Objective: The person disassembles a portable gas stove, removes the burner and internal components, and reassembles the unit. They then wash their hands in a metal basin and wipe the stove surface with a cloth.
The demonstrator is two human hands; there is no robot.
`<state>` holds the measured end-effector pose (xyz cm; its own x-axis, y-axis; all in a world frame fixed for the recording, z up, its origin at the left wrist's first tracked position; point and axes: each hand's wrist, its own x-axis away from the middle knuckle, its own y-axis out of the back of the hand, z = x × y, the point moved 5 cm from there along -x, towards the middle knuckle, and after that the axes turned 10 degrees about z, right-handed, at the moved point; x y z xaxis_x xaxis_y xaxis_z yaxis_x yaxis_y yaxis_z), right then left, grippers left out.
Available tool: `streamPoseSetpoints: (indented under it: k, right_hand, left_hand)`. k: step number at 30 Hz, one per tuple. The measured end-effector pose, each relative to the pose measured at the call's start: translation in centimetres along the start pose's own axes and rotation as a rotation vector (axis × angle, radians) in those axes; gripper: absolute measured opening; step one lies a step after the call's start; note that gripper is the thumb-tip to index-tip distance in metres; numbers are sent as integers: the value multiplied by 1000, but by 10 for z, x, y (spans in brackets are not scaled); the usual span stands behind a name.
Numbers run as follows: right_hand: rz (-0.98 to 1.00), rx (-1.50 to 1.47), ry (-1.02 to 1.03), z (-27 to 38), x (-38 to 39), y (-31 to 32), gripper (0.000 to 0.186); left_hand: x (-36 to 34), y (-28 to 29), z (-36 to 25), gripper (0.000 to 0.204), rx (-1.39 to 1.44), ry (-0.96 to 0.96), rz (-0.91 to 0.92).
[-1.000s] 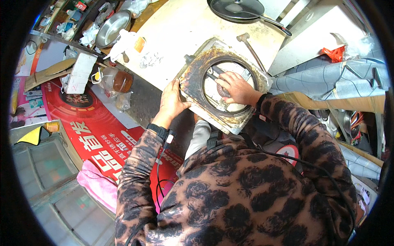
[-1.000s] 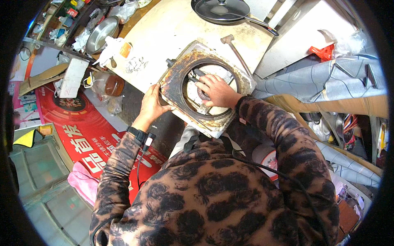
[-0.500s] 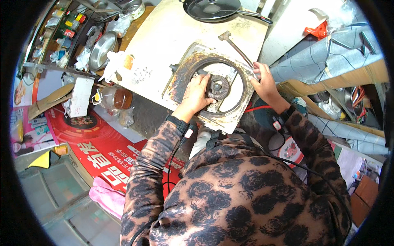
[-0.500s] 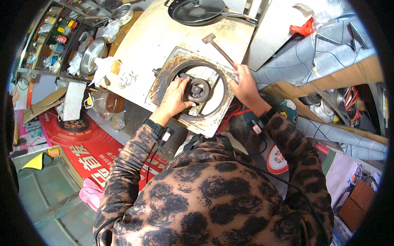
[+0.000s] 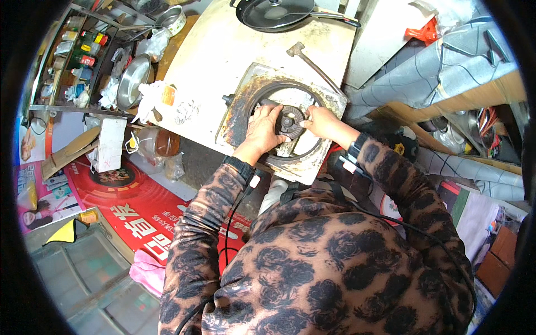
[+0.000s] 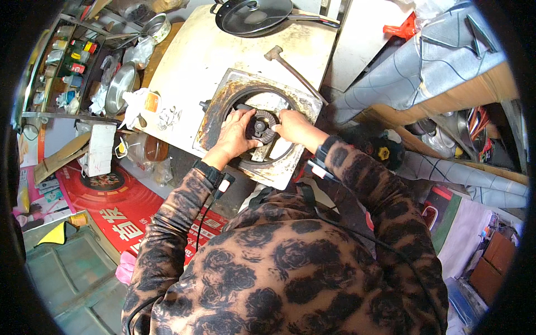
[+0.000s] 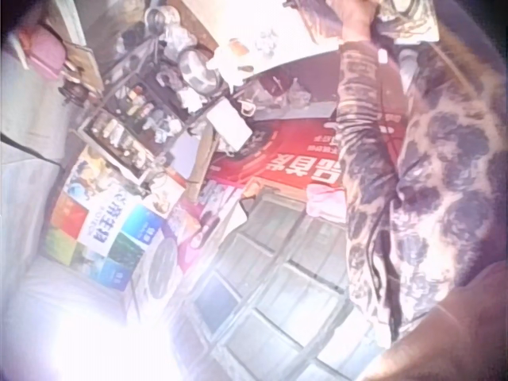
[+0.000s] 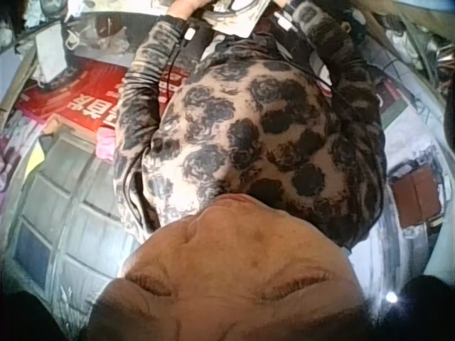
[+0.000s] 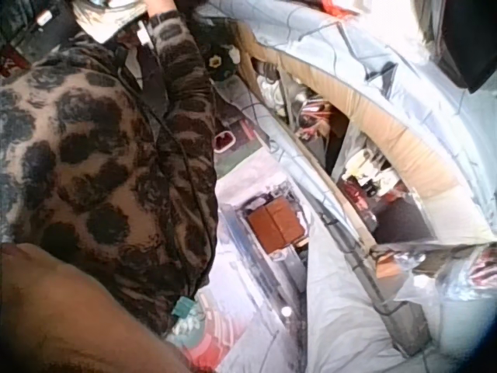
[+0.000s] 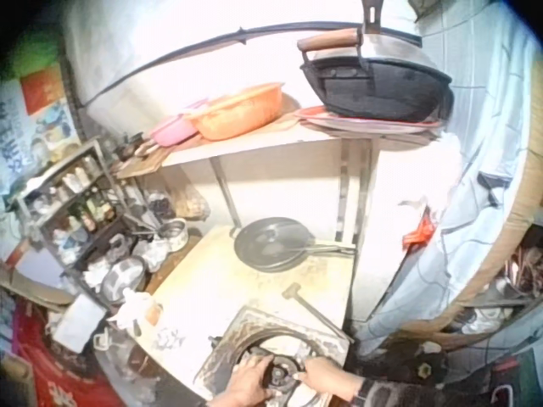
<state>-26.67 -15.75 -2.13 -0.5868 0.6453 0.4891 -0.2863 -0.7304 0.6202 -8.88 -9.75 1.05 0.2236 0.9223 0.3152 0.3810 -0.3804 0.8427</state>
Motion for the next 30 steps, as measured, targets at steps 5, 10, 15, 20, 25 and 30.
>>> streamPoseSetpoints:
  k: [5,10,15,20,25,30]
  right_hand:
    - [348,-474,-166,-14,-34,-19,17]
    - [406,-380,-207,-19,-47,-25,21]
    - [392,-612,-264,-21,-43,-28,19]
    - [354,-626,-304,-14,-29,-15,27]
    - [26,43,146,24,-1,11,69]
    - [10,362,655,65,8,0,98]
  left_hand:
    - [-2,-2,19,99,146,95,121]
    - [-6,-5,23,99,238,121,103]
    - [-5,-7,25,99,229,140,134]
    - [-8,-5,34,101,272,-2,175]
    - [1,0,41,89,384,-23,14]
    - [42,22,48,69,405,55,-289]
